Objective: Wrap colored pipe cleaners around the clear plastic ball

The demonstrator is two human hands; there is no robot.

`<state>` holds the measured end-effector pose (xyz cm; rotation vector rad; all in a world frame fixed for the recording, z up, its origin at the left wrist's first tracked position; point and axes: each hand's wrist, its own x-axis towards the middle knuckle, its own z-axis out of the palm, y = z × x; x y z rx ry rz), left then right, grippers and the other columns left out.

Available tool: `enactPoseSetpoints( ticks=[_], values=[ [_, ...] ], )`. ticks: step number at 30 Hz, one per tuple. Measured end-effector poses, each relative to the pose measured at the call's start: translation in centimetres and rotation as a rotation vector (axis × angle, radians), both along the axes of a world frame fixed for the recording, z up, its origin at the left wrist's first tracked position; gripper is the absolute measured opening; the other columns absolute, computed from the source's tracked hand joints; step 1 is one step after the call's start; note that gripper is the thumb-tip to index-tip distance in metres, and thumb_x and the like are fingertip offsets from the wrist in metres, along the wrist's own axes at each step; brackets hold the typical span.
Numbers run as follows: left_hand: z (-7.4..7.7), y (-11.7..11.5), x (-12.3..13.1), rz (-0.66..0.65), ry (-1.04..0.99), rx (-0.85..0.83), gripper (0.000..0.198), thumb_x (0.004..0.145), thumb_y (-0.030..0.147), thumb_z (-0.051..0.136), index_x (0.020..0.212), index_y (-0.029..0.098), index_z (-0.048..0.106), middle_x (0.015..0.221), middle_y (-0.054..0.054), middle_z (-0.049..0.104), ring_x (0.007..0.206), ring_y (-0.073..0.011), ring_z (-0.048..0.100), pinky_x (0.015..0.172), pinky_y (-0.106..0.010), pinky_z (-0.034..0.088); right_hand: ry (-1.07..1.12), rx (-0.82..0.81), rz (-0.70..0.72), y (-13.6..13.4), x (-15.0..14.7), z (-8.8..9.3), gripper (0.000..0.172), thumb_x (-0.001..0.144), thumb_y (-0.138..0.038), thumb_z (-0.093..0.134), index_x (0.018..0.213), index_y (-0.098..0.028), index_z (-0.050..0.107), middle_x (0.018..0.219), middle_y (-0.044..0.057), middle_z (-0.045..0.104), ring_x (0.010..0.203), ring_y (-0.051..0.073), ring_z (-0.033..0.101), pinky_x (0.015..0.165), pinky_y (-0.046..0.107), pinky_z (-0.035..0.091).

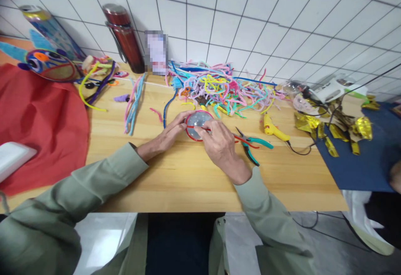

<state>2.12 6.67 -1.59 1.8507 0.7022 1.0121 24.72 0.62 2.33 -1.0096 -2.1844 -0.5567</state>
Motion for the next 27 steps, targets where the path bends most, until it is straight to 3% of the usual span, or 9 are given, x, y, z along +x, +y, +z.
enactPoseSetpoints(
  ticks=[10,21,27],
  values=[
    [0.1,-0.1,-0.1,-0.043,-0.030,0.006,0.058,0.110,0.041,0.044,0.161,0.013,0.049,0.170,-0.015,0.051,0.160,-0.0374,0.044,0.139,-0.057,0.032,0.065,-0.026,0.013,0.1,-0.1,-0.1,0.031,0.106,-0.007,0.059,0.117,-0.026,0.081,0.102,0.008,0.076,0.092,0.022,0.071,0.079,0.037,0.060],
    [-0.8,0.4,0.1,-0.071,-0.052,0.032,0.057,0.114,0.047,0.043,0.164,0.020,0.047,0.172,-0.011,0.049,0.161,-0.0362,0.043,0.139,-0.054,0.031,0.221,-0.062,0.108,0.7,0.3,-0.7,0.038,0.100,-0.002,0.057,0.118,-0.025,0.081,0.107,0.010,0.074,0.100,0.025,0.072,0.086,0.043,0.065],
    [-1.1,0.5,0.2,-0.083,-0.049,0.044,0.060,0.114,0.051,0.044,0.166,0.021,0.042,0.173,-0.014,0.047,0.162,-0.0341,0.041,0.139,-0.056,0.030,0.303,-0.097,0.140,1.4,0.9,-1.0,0.042,0.097,-0.001,0.058,0.121,-0.028,0.081,0.108,0.008,0.076,0.104,0.026,0.075,0.087,0.045,0.066]
  ],
)
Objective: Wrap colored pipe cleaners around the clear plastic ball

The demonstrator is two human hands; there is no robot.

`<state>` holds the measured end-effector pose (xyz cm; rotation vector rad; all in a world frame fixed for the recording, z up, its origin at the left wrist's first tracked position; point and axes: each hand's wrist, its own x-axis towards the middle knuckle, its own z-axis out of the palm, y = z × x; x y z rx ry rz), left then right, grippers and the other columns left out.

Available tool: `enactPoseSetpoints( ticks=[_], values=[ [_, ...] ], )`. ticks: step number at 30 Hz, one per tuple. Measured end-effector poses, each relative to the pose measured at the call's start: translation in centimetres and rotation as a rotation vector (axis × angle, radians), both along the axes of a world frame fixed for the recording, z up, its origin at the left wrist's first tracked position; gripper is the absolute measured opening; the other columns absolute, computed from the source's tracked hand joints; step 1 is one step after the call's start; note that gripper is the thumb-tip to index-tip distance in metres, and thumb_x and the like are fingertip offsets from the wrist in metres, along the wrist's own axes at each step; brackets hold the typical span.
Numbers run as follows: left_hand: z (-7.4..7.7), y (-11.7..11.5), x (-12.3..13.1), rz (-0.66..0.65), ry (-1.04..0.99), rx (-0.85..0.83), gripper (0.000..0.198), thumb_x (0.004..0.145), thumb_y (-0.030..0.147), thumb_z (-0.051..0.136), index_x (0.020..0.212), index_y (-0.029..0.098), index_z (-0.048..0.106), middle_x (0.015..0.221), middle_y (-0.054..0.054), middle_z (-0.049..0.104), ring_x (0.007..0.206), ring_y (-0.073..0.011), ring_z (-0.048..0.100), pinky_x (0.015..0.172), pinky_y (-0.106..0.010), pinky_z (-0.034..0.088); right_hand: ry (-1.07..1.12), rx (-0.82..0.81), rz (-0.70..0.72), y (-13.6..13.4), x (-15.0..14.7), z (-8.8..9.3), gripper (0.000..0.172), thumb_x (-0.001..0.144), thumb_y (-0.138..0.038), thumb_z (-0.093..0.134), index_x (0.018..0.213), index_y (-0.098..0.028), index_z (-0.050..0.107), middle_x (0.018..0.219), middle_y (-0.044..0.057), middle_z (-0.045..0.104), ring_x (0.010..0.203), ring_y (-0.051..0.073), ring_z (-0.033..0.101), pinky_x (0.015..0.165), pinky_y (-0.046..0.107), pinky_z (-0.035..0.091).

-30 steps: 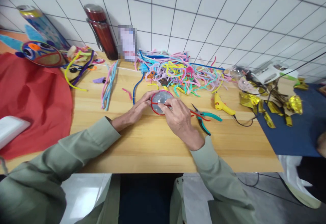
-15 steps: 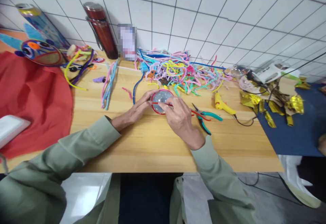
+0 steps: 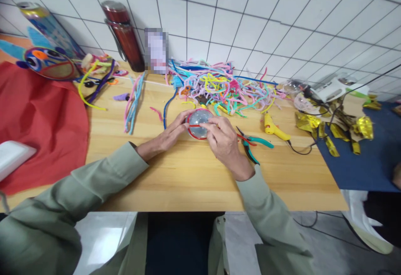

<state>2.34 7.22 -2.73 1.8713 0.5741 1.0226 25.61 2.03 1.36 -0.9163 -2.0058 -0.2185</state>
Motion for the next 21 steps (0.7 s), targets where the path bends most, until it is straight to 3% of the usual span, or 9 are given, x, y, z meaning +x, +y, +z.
enactPoseSetpoints(
  ticks=[10,21],
  values=[
    [-0.28,0.20,0.14,-0.008,0.010,0.032,0.060,0.115,0.052,0.042,0.167,0.021,0.040,0.174,-0.016,0.043,0.164,-0.0336,0.038,0.140,-0.056,0.027,0.080,-0.098,-0.058,0.27,0.44,0.02,0.031,0.098,-0.009,0.064,0.110,-0.030,0.083,0.106,0.006,0.079,0.105,0.026,0.076,0.092,0.047,0.065],
    [0.39,-0.20,0.17,-0.013,0.038,0.032,0.066,0.114,0.061,0.037,0.169,0.025,0.035,0.176,-0.014,0.041,0.166,-0.0322,0.036,0.141,-0.057,0.026,0.195,-0.187,-0.058,0.44,0.83,0.16,0.012,0.098,-0.022,0.072,0.102,-0.029,0.081,0.103,0.007,0.079,0.102,0.029,0.077,0.094,0.053,0.064]
  ],
)
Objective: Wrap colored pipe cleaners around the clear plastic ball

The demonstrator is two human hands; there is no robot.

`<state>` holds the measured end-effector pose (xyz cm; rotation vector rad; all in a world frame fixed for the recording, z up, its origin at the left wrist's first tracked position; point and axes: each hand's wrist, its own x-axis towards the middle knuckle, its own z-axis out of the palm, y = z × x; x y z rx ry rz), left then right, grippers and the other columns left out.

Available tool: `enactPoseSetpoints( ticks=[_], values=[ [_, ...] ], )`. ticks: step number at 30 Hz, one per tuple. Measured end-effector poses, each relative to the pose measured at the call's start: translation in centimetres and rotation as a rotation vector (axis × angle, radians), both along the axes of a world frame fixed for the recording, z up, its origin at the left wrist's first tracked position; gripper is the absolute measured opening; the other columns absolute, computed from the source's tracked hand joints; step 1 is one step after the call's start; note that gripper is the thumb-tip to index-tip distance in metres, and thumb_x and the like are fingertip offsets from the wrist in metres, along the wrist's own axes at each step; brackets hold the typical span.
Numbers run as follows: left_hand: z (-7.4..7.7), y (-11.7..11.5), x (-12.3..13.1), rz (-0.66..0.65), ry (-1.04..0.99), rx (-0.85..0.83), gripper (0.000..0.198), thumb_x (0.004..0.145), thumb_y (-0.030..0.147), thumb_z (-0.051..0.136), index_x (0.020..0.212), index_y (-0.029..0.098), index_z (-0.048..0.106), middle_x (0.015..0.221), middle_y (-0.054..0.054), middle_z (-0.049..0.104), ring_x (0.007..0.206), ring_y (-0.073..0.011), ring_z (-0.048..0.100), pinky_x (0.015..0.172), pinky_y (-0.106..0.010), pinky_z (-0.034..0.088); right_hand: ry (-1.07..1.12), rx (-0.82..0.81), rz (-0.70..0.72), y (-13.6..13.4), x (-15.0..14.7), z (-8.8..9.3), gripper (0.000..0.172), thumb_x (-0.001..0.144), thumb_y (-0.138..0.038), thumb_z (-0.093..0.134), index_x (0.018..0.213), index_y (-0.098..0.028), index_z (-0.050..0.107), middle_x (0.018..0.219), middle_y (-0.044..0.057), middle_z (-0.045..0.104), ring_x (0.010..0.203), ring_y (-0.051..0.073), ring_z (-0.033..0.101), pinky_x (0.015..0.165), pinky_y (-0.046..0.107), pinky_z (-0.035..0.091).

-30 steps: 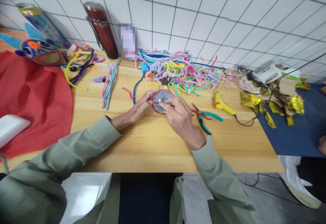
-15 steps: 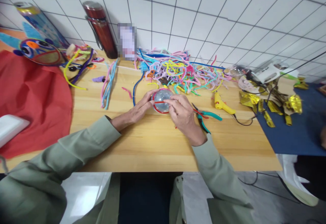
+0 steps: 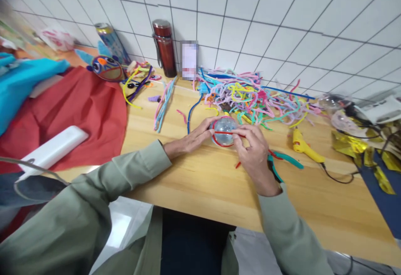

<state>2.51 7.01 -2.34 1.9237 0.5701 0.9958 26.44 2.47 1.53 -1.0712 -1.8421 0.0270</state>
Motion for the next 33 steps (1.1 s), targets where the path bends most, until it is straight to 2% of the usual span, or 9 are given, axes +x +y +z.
enactPoseSetpoints(
  ticks=[5,12,18,21,24,28,33],
  values=[
    [-0.2,0.2,0.2,-0.011,-0.006,0.012,0.062,0.115,0.058,0.037,0.169,0.027,0.034,0.176,-0.015,0.040,0.165,-0.0321,0.036,0.140,-0.060,0.026,0.004,0.009,-0.010,0.0,0.0,0.1,0.010,0.100,-0.024,0.072,0.101,-0.028,0.081,0.102,0.007,0.079,0.100,0.029,0.077,0.092,0.053,0.063],
    [-0.2,0.1,0.4,0.001,0.000,0.012,0.065,0.114,0.060,0.037,0.169,0.024,0.034,0.174,-0.017,0.042,0.165,-0.0321,0.037,0.139,-0.058,0.027,0.002,0.027,-0.054,0.4,0.3,0.1,0.004,0.098,-0.028,0.075,0.096,-0.029,0.079,0.099,0.006,0.080,0.099,0.031,0.076,0.094,0.055,0.060],
    [0.4,-0.2,0.2,0.007,0.015,0.013,0.065,0.114,0.061,0.036,0.170,0.026,0.034,0.174,-0.016,0.042,0.165,-0.0313,0.037,0.140,-0.057,0.026,0.002,-0.016,-0.064,0.4,0.4,0.1,0.007,0.097,-0.032,0.075,0.091,-0.030,0.075,0.098,0.006,0.080,0.099,0.032,0.076,0.097,0.057,0.060],
    [0.2,-0.1,0.1,0.000,0.010,0.013,0.067,0.114,0.060,0.036,0.169,0.023,0.035,0.174,-0.018,0.042,0.165,-0.0322,0.038,0.140,-0.056,0.027,0.013,-0.027,-0.057,0.4,0.5,0.1,0.007,0.097,-0.033,0.076,0.091,-0.030,0.076,0.098,0.006,0.080,0.099,0.031,0.075,0.096,0.057,0.059],
    [-0.1,0.2,0.2,0.005,0.007,0.011,0.067,0.113,0.061,0.037,0.169,0.023,0.035,0.173,-0.017,0.043,0.164,-0.0342,0.039,0.139,-0.058,0.028,0.078,-0.075,-0.055,0.5,0.8,-0.3,0.009,0.097,-0.036,0.076,0.091,-0.029,0.076,0.098,0.006,0.078,0.099,0.030,0.075,0.097,0.056,0.060],
    [-0.5,0.4,0.4,0.029,0.022,0.002,0.065,0.112,0.060,0.038,0.168,0.026,0.038,0.172,-0.014,0.045,0.163,-0.0356,0.041,0.139,-0.054,0.031,0.231,-0.194,-0.033,1.0,1.4,-1.0,0.012,0.094,-0.040,0.077,0.091,-0.029,0.075,0.100,0.006,0.077,0.100,0.029,0.074,0.094,0.054,0.062],
    [-0.3,0.3,0.4,0.015,0.007,0.012,0.069,0.112,0.063,0.037,0.168,0.022,0.036,0.171,-0.019,0.045,0.162,-0.0360,0.041,0.138,-0.059,0.030,0.373,-0.303,0.003,1.7,2.2,-1.7,0.009,0.090,-0.037,0.079,0.093,-0.030,0.076,0.103,0.007,0.077,0.102,0.029,0.076,0.097,0.053,0.063]
  ],
)
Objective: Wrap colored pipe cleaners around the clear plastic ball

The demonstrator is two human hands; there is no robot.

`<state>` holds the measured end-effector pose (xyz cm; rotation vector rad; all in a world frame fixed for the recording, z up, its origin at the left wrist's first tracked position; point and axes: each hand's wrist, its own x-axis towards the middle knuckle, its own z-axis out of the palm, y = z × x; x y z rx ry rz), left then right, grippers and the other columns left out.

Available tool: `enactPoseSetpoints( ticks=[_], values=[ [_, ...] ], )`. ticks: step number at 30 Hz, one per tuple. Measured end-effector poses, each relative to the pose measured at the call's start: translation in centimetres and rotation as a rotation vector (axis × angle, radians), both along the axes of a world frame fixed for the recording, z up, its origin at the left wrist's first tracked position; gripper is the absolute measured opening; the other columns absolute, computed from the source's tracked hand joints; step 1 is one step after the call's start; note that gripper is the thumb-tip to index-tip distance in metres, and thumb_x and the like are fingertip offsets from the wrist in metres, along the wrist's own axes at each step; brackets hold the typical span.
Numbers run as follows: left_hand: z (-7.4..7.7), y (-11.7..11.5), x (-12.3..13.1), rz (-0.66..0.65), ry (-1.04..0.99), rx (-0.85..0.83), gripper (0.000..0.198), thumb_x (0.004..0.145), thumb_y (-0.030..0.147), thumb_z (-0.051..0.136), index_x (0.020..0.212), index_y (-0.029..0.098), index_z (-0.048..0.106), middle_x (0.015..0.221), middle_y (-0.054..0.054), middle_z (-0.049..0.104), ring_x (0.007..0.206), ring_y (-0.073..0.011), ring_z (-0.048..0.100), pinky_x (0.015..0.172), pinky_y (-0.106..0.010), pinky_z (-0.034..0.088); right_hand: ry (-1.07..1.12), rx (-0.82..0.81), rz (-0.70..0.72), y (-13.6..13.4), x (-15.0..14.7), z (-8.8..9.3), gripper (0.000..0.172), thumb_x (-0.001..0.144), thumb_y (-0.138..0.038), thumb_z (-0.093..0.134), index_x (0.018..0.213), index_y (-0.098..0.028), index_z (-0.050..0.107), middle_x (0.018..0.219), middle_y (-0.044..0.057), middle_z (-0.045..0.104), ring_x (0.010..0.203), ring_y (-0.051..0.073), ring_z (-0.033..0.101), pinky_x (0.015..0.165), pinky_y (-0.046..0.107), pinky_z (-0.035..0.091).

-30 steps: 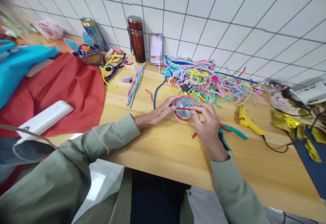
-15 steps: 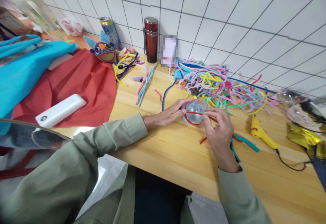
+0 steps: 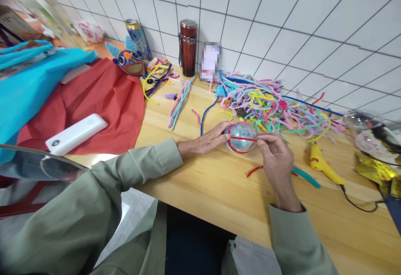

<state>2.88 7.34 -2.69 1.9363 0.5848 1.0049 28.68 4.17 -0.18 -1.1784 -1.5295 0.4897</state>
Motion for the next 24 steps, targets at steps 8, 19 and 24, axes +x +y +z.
enactPoseSetpoints(
  ticks=[8,19,24],
  values=[
    [0.20,-0.22,-0.18,-0.008,-0.010,0.011,0.065,0.114,0.061,0.037,0.168,0.026,0.036,0.173,-0.016,0.044,0.164,-0.0333,0.039,0.138,-0.059,0.028,-0.003,-0.107,0.042,0.59,0.89,-0.50,0.017,0.090,-0.036,0.080,0.105,-0.028,0.078,0.112,0.007,0.082,0.107,0.028,0.079,0.099,0.050,0.065],
    [-0.15,0.06,-0.28,0.007,-0.037,-0.035,0.066,0.113,0.058,0.045,0.167,0.020,0.040,0.174,-0.017,0.045,0.164,-0.0325,0.040,0.140,-0.053,0.028,0.021,-0.312,0.151,0.75,1.12,0.13,0.041,0.089,-0.056,0.080,0.112,-0.023,0.077,0.113,0.008,0.085,0.104,0.026,0.079,0.095,0.045,0.064],
    [0.28,-0.21,-0.49,0.010,0.010,-0.072,0.067,0.114,0.056,0.045,0.167,0.017,0.039,0.174,-0.018,0.043,0.164,-0.0308,0.040,0.140,-0.050,0.029,0.110,-0.346,0.190,0.78,1.15,-0.16,0.042,0.086,-0.054,0.085,0.114,-0.024,0.077,0.119,0.008,0.085,0.110,0.025,0.079,0.100,0.045,0.063]
  ],
)
